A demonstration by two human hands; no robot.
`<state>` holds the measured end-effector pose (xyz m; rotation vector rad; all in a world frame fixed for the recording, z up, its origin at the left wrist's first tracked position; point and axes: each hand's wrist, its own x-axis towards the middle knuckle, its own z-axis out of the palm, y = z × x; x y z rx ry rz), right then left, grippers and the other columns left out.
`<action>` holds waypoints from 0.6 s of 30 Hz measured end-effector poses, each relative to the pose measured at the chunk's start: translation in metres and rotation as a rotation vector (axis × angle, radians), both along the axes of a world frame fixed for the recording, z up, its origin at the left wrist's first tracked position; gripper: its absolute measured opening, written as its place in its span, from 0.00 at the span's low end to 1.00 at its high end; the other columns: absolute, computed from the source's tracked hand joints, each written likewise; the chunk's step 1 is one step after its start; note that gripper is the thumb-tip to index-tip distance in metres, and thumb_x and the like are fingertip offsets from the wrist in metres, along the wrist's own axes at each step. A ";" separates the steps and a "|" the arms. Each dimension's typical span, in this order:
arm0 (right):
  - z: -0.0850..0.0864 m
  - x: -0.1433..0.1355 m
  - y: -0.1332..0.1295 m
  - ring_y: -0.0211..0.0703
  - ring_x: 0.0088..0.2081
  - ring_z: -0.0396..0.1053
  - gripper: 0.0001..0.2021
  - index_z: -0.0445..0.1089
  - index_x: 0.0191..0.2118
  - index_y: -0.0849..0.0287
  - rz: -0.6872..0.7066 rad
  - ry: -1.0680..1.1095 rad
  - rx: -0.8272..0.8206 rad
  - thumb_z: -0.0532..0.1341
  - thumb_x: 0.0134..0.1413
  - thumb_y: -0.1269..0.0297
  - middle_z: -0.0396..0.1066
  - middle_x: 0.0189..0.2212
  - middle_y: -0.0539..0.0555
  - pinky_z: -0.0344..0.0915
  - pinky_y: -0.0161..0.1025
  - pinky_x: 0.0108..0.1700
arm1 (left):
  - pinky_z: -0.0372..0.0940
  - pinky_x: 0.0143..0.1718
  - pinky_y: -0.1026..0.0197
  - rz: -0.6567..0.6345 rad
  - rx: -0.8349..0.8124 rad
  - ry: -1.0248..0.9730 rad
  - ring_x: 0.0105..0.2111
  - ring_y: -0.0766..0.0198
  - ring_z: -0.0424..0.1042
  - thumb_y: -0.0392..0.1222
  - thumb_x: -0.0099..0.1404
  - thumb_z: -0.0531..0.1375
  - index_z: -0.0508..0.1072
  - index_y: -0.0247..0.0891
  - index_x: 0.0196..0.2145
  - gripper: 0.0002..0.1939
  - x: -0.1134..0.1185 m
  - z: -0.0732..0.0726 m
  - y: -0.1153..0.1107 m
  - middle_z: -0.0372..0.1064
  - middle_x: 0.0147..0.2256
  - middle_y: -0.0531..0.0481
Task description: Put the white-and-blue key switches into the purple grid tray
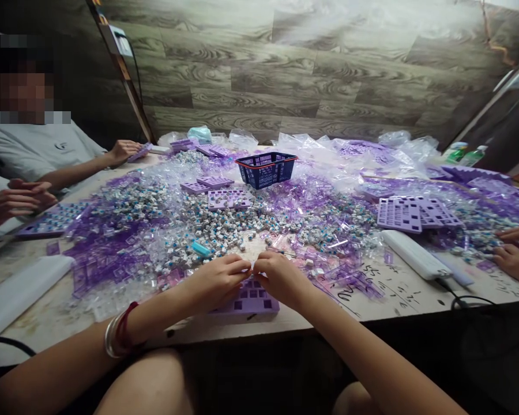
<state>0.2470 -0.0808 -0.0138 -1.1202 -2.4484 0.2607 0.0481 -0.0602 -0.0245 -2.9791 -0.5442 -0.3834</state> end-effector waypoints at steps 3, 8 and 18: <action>0.004 -0.002 0.001 0.39 0.31 0.69 0.10 0.73 0.25 0.61 0.003 -0.034 -0.030 0.61 0.50 0.82 0.70 0.26 0.53 0.62 0.33 0.33 | 0.64 0.45 0.55 0.002 -0.015 0.007 0.40 0.57 0.62 0.31 0.66 0.52 0.71 0.31 0.37 0.08 0.000 0.000 -0.001 0.65 0.42 0.45; 0.008 -0.006 0.001 0.39 0.30 0.69 0.12 0.73 0.23 0.62 0.020 -0.063 -0.047 0.60 0.49 0.84 0.70 0.24 0.53 0.62 0.33 0.32 | 0.64 0.44 0.56 -0.011 -0.048 0.009 0.41 0.57 0.62 0.31 0.65 0.55 0.72 0.30 0.39 0.07 0.000 0.003 -0.001 0.65 0.42 0.44; 0.002 -0.009 0.000 0.39 0.31 0.70 0.14 0.75 0.26 0.61 0.008 -0.027 -0.095 0.56 0.48 0.85 0.74 0.28 0.55 0.63 0.32 0.33 | 0.62 0.44 0.57 -0.006 -0.156 0.019 0.42 0.58 0.62 0.33 0.62 0.55 0.72 0.34 0.31 0.06 -0.004 0.000 0.003 0.64 0.43 0.45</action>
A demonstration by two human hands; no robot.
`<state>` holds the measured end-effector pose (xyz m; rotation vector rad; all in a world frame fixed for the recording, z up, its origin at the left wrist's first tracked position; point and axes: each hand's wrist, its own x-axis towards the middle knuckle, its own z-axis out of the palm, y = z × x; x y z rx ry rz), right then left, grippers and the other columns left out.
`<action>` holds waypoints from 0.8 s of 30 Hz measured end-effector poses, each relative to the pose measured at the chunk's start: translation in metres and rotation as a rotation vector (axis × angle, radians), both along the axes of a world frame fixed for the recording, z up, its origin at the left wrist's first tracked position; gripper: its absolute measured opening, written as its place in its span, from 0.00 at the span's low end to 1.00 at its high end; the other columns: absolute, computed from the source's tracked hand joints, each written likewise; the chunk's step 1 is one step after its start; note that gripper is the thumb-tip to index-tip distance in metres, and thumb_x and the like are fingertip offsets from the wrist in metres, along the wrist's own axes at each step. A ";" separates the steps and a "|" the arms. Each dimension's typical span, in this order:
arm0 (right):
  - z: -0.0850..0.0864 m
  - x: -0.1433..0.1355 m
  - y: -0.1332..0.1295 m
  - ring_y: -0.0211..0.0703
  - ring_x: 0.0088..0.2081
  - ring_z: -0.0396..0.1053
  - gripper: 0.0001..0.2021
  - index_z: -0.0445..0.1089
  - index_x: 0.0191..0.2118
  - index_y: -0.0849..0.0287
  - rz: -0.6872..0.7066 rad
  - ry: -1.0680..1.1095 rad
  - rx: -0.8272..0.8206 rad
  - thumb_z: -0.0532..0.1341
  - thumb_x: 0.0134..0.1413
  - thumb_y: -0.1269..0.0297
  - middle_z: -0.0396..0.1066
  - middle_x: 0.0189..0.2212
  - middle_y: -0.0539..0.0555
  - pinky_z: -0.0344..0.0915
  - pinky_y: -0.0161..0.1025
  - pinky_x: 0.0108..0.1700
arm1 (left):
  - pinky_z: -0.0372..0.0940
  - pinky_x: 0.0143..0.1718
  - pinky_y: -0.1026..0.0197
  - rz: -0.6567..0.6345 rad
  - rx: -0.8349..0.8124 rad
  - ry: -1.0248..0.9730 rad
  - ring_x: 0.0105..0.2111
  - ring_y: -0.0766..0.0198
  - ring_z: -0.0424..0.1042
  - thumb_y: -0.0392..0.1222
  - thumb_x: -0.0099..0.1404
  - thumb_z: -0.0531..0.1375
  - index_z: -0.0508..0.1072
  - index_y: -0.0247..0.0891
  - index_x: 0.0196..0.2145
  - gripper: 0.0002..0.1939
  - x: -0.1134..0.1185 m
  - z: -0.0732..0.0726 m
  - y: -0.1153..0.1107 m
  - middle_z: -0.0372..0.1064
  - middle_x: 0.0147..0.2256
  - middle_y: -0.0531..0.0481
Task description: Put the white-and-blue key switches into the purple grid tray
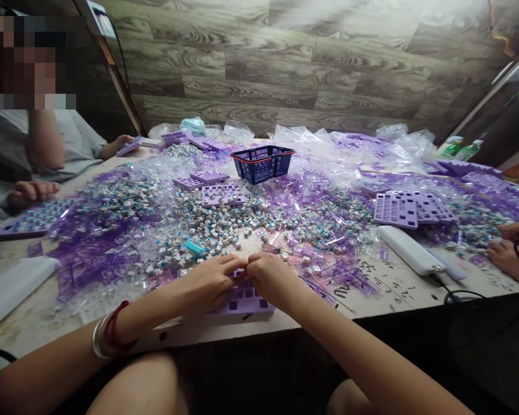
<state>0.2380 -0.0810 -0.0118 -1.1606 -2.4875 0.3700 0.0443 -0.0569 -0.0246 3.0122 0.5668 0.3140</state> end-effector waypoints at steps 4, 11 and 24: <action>0.006 -0.002 0.000 0.39 0.30 0.71 0.13 0.77 0.26 0.58 -0.078 -0.097 0.010 0.59 0.47 0.82 0.75 0.29 0.53 0.60 0.33 0.30 | 0.62 0.49 0.53 0.006 0.024 -0.040 0.49 0.54 0.60 0.32 0.61 0.55 0.74 0.38 0.40 0.11 -0.003 0.001 0.005 0.61 0.50 0.45; 0.019 -0.009 0.007 0.41 0.29 0.72 0.09 0.76 0.24 0.59 -0.131 -0.297 -0.006 0.61 0.48 0.77 0.76 0.28 0.54 0.56 0.34 0.27 | 0.63 0.49 0.50 0.005 -0.043 -0.035 0.48 0.53 0.61 0.28 0.58 0.56 0.76 0.45 0.42 0.18 -0.004 0.005 0.017 0.59 0.53 0.47; 0.006 0.011 0.013 0.38 0.30 0.73 0.06 0.78 0.34 0.56 -0.484 -0.015 0.061 0.62 0.55 0.66 0.77 0.31 0.51 0.65 0.32 0.34 | 0.64 0.49 0.59 0.056 -0.265 -0.359 0.46 0.62 0.67 0.24 0.58 0.51 0.74 0.40 0.47 0.23 -0.015 -0.010 0.036 0.67 0.46 0.47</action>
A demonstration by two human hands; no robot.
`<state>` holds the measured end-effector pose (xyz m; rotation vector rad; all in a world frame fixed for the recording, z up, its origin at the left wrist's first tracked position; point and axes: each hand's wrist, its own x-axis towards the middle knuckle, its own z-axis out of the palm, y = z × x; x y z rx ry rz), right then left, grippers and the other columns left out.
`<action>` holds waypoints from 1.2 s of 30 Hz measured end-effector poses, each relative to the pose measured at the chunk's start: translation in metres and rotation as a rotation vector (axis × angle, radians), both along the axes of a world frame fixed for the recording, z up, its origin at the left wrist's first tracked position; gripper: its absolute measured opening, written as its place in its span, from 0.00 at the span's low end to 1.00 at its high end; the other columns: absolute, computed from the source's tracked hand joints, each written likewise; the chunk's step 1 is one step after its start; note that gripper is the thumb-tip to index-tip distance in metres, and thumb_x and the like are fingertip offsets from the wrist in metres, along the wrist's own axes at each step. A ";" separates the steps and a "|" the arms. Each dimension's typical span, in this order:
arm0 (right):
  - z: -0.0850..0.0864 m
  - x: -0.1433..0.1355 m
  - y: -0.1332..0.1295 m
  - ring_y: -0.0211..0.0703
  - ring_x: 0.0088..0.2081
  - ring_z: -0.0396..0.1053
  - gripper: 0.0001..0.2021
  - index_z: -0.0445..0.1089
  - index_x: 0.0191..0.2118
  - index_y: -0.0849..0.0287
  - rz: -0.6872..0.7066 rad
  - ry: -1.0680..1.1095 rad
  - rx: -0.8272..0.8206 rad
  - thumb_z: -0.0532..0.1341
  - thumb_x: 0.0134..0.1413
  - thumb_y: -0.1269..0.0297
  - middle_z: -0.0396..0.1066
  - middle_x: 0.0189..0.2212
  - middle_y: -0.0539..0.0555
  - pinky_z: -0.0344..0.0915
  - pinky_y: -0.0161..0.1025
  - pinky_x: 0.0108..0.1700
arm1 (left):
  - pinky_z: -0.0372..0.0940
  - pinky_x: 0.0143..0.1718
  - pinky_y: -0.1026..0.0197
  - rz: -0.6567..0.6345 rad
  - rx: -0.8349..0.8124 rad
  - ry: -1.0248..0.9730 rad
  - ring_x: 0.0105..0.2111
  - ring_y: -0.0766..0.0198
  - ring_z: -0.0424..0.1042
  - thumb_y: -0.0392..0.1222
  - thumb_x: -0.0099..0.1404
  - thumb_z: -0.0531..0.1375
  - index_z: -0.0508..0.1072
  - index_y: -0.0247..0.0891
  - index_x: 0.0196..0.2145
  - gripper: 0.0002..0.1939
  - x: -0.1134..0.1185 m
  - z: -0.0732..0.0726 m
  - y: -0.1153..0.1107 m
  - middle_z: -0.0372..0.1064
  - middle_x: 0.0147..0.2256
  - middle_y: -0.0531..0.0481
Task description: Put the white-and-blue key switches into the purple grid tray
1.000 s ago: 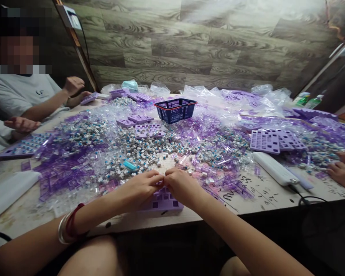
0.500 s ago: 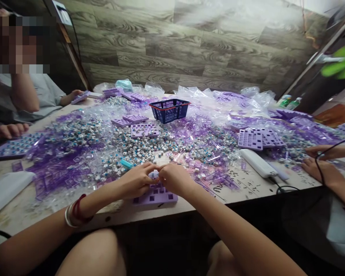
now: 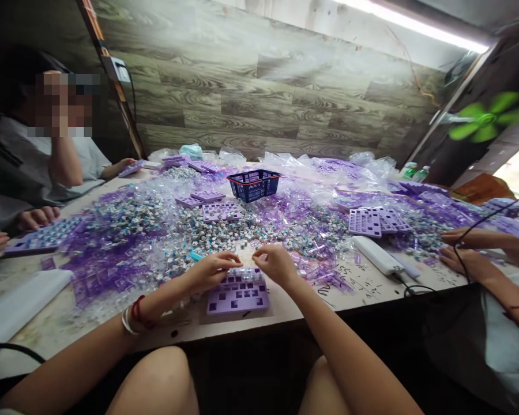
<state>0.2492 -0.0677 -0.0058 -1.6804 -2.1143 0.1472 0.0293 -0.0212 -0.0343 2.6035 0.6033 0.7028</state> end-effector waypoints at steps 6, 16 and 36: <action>-0.019 0.005 0.032 0.48 0.39 0.73 0.10 0.75 0.41 0.59 -0.203 -0.039 0.019 0.61 0.54 0.65 0.76 0.39 0.58 0.66 0.38 0.39 | 0.65 0.50 0.54 0.495 0.075 -0.153 0.43 0.59 0.68 0.26 0.60 0.50 0.74 0.34 0.46 0.21 -0.019 0.001 0.024 0.68 0.42 0.44; -0.023 -0.017 0.052 0.46 0.33 0.73 0.07 0.76 0.32 0.57 -0.291 -0.036 0.008 0.61 0.46 0.71 0.76 0.31 0.57 0.62 0.36 0.32 | 0.66 0.46 0.59 0.603 0.044 -0.239 0.40 0.62 0.69 0.25 0.59 0.48 0.75 0.35 0.43 0.21 -0.029 0.002 0.034 0.69 0.40 0.46; -0.010 -0.022 -0.010 0.37 0.29 0.67 0.11 0.68 0.31 0.59 0.490 0.278 0.047 0.58 0.42 0.81 0.69 0.27 0.50 0.64 0.33 0.33 | 0.63 0.46 0.59 0.738 0.048 0.183 0.41 0.59 0.68 0.27 0.59 0.55 0.74 0.33 0.43 0.15 -0.036 -0.002 0.034 0.67 0.42 0.44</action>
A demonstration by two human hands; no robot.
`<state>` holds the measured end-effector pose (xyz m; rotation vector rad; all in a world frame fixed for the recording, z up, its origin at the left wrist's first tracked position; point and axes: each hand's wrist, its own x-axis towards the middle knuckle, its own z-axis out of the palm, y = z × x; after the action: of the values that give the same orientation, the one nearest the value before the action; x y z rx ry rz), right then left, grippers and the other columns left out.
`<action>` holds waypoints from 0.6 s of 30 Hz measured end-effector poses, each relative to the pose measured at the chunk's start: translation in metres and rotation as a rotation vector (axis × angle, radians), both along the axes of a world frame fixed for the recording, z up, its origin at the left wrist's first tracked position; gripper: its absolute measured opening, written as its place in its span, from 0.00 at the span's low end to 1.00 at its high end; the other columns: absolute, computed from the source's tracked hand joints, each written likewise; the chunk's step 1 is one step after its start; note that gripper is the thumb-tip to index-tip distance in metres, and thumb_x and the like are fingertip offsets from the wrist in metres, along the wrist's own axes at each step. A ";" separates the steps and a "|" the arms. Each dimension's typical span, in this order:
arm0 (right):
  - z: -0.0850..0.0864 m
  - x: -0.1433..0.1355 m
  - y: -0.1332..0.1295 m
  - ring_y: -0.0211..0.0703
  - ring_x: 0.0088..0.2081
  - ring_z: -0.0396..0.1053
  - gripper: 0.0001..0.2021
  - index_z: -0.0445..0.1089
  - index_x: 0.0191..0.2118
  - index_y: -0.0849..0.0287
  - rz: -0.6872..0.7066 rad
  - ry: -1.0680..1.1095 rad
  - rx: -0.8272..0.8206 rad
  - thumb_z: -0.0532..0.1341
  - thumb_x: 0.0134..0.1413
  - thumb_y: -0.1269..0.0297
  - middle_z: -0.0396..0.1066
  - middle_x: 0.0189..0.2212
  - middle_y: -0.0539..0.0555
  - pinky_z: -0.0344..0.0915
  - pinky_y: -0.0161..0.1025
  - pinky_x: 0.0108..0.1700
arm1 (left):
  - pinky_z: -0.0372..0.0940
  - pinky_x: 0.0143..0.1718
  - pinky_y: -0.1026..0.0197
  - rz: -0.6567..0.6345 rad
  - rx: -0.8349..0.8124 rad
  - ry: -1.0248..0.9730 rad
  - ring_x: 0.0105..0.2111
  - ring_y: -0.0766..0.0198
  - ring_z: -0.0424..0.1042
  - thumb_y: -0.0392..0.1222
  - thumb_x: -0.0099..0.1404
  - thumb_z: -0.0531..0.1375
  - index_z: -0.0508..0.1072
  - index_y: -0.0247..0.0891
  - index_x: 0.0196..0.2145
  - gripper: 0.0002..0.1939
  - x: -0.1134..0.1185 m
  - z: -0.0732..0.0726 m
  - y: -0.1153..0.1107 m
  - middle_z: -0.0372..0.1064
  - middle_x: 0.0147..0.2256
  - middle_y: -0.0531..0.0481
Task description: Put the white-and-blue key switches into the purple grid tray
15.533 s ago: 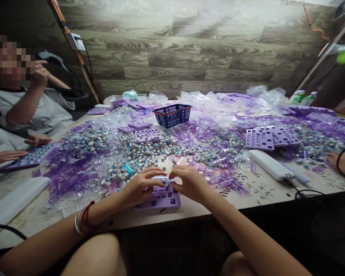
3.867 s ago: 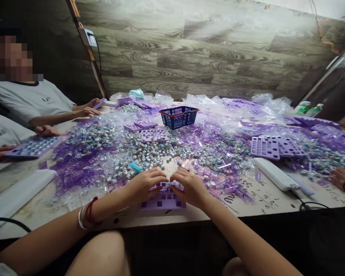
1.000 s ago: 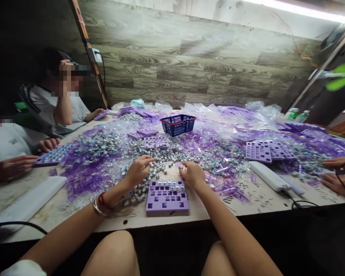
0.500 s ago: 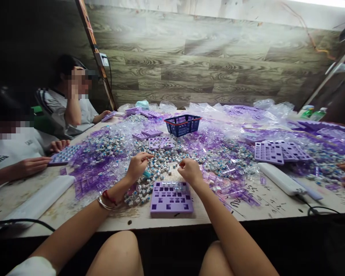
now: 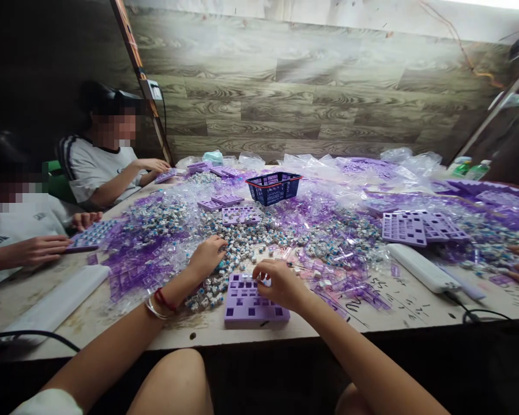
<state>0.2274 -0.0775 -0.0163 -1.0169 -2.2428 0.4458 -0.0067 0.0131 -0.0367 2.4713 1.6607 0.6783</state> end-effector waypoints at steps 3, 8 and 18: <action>-0.006 0.001 -0.003 0.40 0.33 0.69 0.12 0.69 0.34 0.59 0.023 -0.053 0.055 0.59 0.43 0.81 0.72 0.31 0.52 0.65 0.36 0.37 | 0.62 0.47 0.59 0.020 -0.008 0.032 0.43 0.57 0.67 0.26 0.60 0.54 0.72 0.33 0.45 0.16 0.002 0.002 -0.001 0.67 0.43 0.44; -0.012 0.004 -0.003 0.43 0.37 0.70 0.12 0.69 0.35 0.59 0.034 -0.061 0.084 0.59 0.45 0.82 0.73 0.35 0.54 0.67 0.39 0.40 | 0.61 0.46 0.59 0.011 -0.031 0.067 0.42 0.57 0.68 0.25 0.60 0.52 0.74 0.35 0.37 0.14 0.002 0.002 0.000 0.68 0.39 0.46; -0.012 0.004 -0.005 0.45 0.40 0.72 0.10 0.73 0.34 0.59 0.046 -0.033 0.082 0.59 0.48 0.80 0.73 0.39 0.57 0.69 0.40 0.43 | 0.61 0.45 0.61 0.006 -0.030 0.071 0.42 0.59 0.68 0.26 0.61 0.53 0.74 0.34 0.36 0.12 0.001 0.000 0.005 0.70 0.38 0.47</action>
<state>0.2310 -0.0828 -0.0279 -0.9383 -2.2983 0.3563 -0.0056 0.0178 -0.0372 2.4979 1.6899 0.5684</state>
